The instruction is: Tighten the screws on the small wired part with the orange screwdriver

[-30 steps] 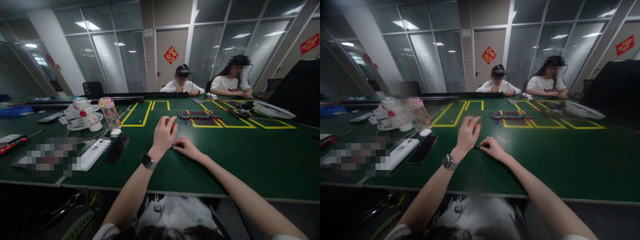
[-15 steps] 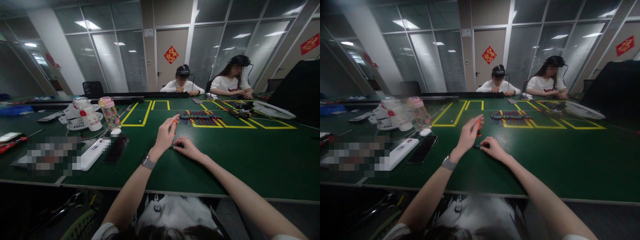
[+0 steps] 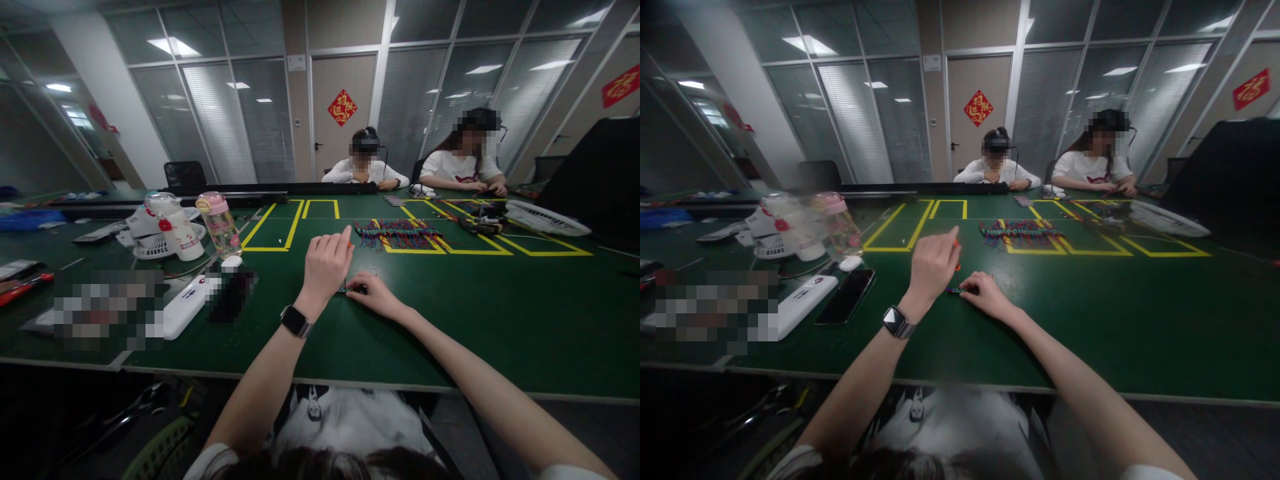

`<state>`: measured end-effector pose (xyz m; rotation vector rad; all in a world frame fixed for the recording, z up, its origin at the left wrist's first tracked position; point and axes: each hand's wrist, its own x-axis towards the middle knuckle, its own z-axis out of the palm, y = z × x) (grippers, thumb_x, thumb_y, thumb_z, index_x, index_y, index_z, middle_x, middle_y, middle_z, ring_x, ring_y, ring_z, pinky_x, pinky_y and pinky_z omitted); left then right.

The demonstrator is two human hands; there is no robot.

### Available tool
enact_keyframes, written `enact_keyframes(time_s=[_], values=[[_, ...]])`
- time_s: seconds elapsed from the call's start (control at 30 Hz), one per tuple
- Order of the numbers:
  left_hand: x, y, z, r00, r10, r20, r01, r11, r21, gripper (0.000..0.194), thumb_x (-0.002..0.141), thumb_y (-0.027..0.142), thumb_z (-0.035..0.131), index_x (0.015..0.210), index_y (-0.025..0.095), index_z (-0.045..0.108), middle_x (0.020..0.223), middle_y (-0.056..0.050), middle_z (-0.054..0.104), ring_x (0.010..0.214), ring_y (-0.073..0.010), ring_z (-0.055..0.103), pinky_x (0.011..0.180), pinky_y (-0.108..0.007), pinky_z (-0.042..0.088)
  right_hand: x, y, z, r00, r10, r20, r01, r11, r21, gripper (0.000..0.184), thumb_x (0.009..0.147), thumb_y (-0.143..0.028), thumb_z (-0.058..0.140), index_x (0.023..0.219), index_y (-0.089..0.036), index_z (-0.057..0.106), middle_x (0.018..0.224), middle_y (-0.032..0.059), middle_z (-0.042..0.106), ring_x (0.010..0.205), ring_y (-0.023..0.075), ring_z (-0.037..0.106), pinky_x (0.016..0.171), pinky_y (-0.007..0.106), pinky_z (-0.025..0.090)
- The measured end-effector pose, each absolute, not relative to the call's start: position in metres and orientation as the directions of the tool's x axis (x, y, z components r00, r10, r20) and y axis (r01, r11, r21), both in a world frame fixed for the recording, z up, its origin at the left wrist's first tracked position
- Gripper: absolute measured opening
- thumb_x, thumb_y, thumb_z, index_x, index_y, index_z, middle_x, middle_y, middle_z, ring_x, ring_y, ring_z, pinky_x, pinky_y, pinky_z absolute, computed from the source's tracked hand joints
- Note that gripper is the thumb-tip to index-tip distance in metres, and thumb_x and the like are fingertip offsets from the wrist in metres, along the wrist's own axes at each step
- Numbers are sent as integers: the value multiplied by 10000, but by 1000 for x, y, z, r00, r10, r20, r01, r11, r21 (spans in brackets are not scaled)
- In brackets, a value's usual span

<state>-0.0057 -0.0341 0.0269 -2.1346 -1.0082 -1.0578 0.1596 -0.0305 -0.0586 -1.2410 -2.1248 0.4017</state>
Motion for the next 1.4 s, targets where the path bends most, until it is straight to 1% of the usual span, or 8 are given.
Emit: enact_keyframes(time_s=[0.23, 0.37, 0.67, 0.83, 1.0, 1.2, 1.3, 1.4], values=[[-6, -33, 26, 410, 375, 832, 770, -631, -95, 377, 952, 168, 323, 1292, 114, 476, 1230, -145, 582, 1108, -256, 521, 933, -407, 389, 160, -31, -58, -357, 857, 372, 661, 514, -547, 107, 784, -206, 666, 879, -175, 705, 828, 50, 636, 818, 195, 569, 757, 327, 450], [-5, -32, 24, 399, 405, 822, 734, -679, -21, 372, 955, 199, 346, 1293, 124, 482, 1102, -134, 614, 1009, -241, 553, 888, -392, 418, 160, -31, -59, -349, 858, 376, 665, 510, -546, 102, 782, -202, 666, 873, -179, 704, 828, 48, 635, 816, 192, 566, 760, 329, 450], [-3, -24, 22, 189, 614, 766, 197, -788, 583, 289, 962, 213, 370, 1159, 197, 580, 1051, -61, 612, 948, -145, 605, 836, -274, 492, 159, -33, -55, -355, 861, 363, 660, 506, -555, 111, 787, -199, 659, 883, -164, 702, 854, 60, 641, 824, 195, 576, 769, 329, 457], [-5, -23, 21, 51, 609, 792, 455, -720, 524, 228, 888, 286, 551, 1075, 196, 645, 1015, -73, 572, 943, -186, 577, 868, -336, 478, 158, -33, -54, -353, 865, 356, 667, 500, -553, 121, 785, -190, 662, 894, -163, 707, 846, 62, 638, 823, 195, 574, 765, 329, 458], [-4, -20, 20, 197, 678, 708, 163, -735, 659, 332, 955, 200, 386, 1253, 217, 531, 1089, -69, 616, 926, -139, 620, 808, -279, 512, 159, -32, -57, -350, 863, 364, 662, 503, -556, 117, 782, -200, 666, 888, -173, 707, 855, 59, 642, 822, 194, 573, 760, 329, 457], [-6, -23, 23, 33, 621, 783, 426, -717, 551, 233, 851, 293, 605, 1068, 223, 656, 1073, -71, 569, 981, -189, 580, 887, -344, 475, 160, -31, -58, -351, 862, 366, 665, 504, -551, 112, 783, -208, 667, 884, -177, 706, 844, 55, 637, 828, 195, 575, 759, 328, 455], [-3, -24, 23, 152, 644, 750, 247, -760, 601, 315, 943, 228, 422, 1221, 226, 571, 1120, -77, 597, 1002, -161, 597, 881, -316, 483, 159, -32, -57, -352, 860, 369, 660, 508, -554, 108, 783, -204, 665, 879, -174, 703, 851, 56, 642, 824, 192, 575, 759, 326, 456], [-3, -23, 22, 192, 687, 701, 146, -726, 672, 278, 907, 245, 512, 1167, 207, 599, 986, -55, 634, 850, -142, 630, 768, -271, 517, 159, -32, -56, -353, 859, 371, 664, 509, -548, 107, 785, -203, 664, 879, -173, 703, 849, 57, 643, 830, 195, 572, 762, 327, 454]])
